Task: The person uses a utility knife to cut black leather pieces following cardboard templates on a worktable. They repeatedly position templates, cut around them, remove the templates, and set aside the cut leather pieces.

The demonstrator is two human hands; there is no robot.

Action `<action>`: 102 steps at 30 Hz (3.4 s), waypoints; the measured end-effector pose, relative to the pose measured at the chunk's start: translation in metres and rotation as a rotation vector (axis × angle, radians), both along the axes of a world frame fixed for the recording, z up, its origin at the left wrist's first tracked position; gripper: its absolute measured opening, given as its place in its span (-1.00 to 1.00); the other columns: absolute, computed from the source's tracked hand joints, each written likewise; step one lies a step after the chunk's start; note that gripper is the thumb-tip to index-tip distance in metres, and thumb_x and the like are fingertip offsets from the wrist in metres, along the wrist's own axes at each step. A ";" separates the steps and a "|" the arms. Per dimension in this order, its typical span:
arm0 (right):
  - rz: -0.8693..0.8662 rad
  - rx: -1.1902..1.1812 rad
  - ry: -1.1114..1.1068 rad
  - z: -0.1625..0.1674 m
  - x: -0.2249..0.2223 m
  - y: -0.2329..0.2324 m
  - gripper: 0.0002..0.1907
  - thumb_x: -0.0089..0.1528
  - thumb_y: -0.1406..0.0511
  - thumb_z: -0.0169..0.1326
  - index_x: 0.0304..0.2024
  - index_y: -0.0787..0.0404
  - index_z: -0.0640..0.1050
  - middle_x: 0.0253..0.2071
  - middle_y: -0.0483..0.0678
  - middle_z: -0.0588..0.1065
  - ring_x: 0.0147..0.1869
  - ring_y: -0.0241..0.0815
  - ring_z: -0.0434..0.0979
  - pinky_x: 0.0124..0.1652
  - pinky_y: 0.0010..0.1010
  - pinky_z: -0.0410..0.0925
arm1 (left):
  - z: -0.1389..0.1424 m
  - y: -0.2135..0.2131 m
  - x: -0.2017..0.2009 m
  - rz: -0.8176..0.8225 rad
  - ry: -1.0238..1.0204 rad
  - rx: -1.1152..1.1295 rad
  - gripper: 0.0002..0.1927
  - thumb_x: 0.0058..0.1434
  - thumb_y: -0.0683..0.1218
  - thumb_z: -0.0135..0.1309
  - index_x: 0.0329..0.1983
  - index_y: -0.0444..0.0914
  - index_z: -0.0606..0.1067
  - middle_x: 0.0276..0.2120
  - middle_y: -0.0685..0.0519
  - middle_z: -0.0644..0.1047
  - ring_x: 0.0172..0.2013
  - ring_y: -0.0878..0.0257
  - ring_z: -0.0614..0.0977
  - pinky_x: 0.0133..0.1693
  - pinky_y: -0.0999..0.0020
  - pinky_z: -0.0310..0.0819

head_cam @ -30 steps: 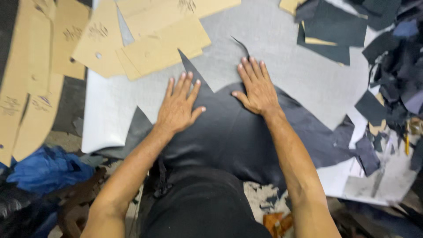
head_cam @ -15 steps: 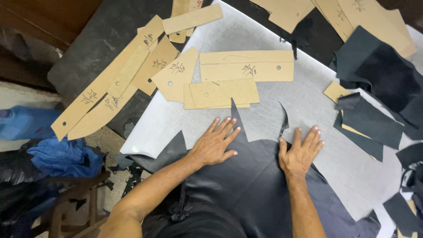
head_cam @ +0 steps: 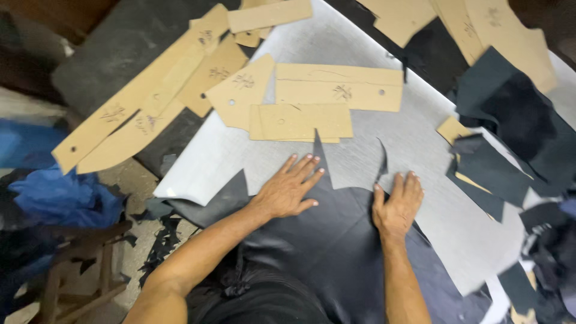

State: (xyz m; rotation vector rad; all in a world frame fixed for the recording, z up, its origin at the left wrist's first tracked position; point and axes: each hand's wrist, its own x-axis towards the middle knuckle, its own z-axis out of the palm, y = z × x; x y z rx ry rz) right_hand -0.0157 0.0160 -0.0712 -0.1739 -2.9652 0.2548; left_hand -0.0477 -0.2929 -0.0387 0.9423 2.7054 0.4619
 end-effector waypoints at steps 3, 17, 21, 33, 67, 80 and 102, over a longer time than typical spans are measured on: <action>0.005 -0.002 0.042 -0.002 0.001 0.000 -0.32 0.30 0.04 0.12 0.32 0.35 0.40 0.46 0.32 0.21 0.56 0.30 0.09 0.47 0.13 -0.05 | 0.001 0.001 -0.002 -0.023 -0.019 0.021 -0.13 0.26 0.35 -0.07 0.48 -0.23 0.12 0.48 -0.17 0.05 0.47 -0.02 0.00 0.41 -0.07 -0.28; 0.030 0.016 0.234 0.010 0.024 -0.022 -0.47 0.31 0.19 0.20 0.29 0.23 0.44 0.49 0.21 0.21 0.63 0.21 0.10 0.54 0.10 -0.01 | -0.002 0.008 0.000 -0.024 0.140 0.070 -0.14 0.21 0.33 0.03 0.42 -0.30 0.30 0.44 -0.24 0.20 0.46 -0.11 0.13 0.41 -0.14 -0.13; 0.099 -0.183 -0.192 0.012 0.081 -0.081 -0.08 0.23 -0.12 0.06 0.38 0.42 0.24 0.48 0.34 0.06 0.59 0.31 -0.08 0.44 0.18 -0.16 | -0.017 0.002 0.000 -0.027 0.147 0.090 -0.16 0.21 0.29 0.11 0.42 -0.29 0.34 0.45 -0.27 0.21 0.47 -0.15 0.16 0.43 -0.15 -0.11; -0.548 -0.085 -0.223 0.005 0.243 0.142 -0.09 0.40 -0.06 -0.02 0.55 0.40 0.06 0.60 0.32 -0.11 0.68 0.32 -0.26 0.51 0.16 -0.32 | 0.008 -0.172 0.075 0.454 0.362 -0.051 -0.64 0.36 -0.08 0.26 0.13 -0.34 0.50 0.05 -0.20 0.51 0.07 -0.15 0.48 0.18 -0.05 0.32; -0.631 -0.777 0.308 0.171 0.386 0.095 -0.82 0.41 0.41 0.10 0.01 0.26 0.39 -0.31 -0.08 0.43 -0.39 -0.38 0.31 -0.32 -0.62 0.21 | 0.095 -0.109 -0.009 -0.108 0.580 0.392 -0.67 0.40 0.12 0.26 -0.31 -0.16 0.48 -0.40 0.13 0.49 -0.34 0.17 0.50 -0.26 0.23 0.37; -0.429 -0.015 -0.048 0.021 0.318 0.199 -0.71 0.43 0.25 0.24 -0.04 0.38 0.50 -0.22 0.11 0.56 -0.22 0.03 0.58 -0.09 -0.21 0.43 | -0.002 -0.067 0.027 0.136 0.182 0.096 -0.26 0.23 0.17 0.26 0.41 -0.20 0.39 0.45 -0.33 0.13 0.42 -0.30 0.08 0.36 -0.16 -0.09; -0.449 -0.257 0.048 0.022 0.397 0.204 -0.73 0.37 0.27 0.35 -0.23 0.30 0.54 -0.40 0.07 0.54 -0.38 -0.03 0.53 -0.29 -0.23 0.38 | -0.014 0.068 0.093 0.284 0.166 0.046 -0.03 0.37 0.32 0.20 0.49 -0.48 0.19 0.48 -0.46 0.02 0.48 -0.35 0.00 0.42 -0.24 -0.22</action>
